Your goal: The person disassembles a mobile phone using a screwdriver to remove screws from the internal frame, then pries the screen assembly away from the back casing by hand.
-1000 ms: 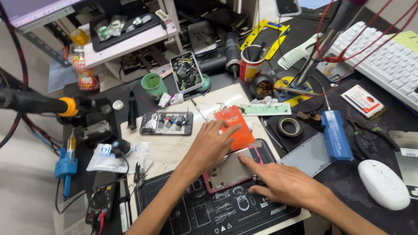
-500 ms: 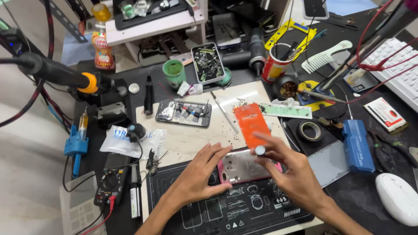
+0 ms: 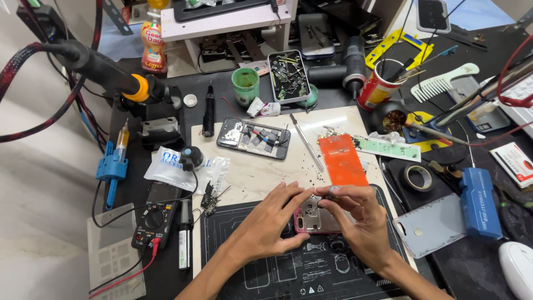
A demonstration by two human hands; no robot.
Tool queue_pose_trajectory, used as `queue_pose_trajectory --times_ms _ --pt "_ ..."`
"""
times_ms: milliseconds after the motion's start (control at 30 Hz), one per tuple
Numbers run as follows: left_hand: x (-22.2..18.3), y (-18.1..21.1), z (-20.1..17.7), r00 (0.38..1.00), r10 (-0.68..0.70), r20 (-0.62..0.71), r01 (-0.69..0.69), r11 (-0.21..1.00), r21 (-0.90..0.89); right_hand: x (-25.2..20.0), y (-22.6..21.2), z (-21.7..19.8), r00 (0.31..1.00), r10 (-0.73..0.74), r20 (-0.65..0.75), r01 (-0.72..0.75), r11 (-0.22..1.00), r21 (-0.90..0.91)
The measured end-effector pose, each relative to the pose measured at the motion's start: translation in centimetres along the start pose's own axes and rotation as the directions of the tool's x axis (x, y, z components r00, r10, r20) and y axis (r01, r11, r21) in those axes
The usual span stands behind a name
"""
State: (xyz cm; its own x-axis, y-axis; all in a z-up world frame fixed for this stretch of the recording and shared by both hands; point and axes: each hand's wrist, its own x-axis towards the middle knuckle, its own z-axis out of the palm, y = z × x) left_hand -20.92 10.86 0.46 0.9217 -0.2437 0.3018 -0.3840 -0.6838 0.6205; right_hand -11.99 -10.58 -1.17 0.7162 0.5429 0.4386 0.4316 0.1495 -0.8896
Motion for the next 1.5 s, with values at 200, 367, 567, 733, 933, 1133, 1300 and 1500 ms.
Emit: queue_pose_trajectory --times_ms 200,367,567,733,933,1133,1300,1500 --pt "-0.1 -0.2 0.1 1.000 -0.003 -0.019 0.002 1.000 -0.022 0.1 0.5 -0.1 1.000 -0.008 0.011 0.007 0.998 0.059" --pt "-0.1 -0.1 0.0 1.000 -0.008 -0.009 0.008 1.000 -0.017 0.2 0.7 0.0 0.997 -0.073 0.007 0.073 0.997 -0.020" --pt "0.0 -0.2 0.2 1.000 -0.013 0.003 0.013 1.000 -0.014 0.1 0.9 -0.3 0.997 -0.077 0.020 0.078 0.996 -0.053" --pt "0.1 -0.4 0.3 1.000 -0.012 0.007 0.012 1.000 -0.010 0.3 1.0 -0.1 0.995 -0.100 -0.004 0.099 0.989 -0.111" --pt "0.0 -0.5 0.3 1.000 -0.004 -0.001 0.004 1.000 -0.010 1.1 0.7 0.0 0.968 -0.252 0.002 0.240 0.918 -0.316" --pt "0.1 0.3 -0.2 0.998 -0.067 -0.006 0.066 0.996 -0.060 2.3 -0.5 -0.4 0.987 -0.139 0.079 0.157 0.936 -0.315" --pt "0.4 0.4 -0.3 0.994 -0.097 -0.056 0.087 0.985 -0.150 2.7 -0.5 -0.7 0.998 0.040 0.043 -0.037 0.997 -0.065" --pt "0.3 -0.8 0.4 0.957 -0.126 -0.260 0.127 0.992 -0.013 2.4 0.1 -1.0 0.995 -0.005 0.095 0.009 0.999 -0.038"
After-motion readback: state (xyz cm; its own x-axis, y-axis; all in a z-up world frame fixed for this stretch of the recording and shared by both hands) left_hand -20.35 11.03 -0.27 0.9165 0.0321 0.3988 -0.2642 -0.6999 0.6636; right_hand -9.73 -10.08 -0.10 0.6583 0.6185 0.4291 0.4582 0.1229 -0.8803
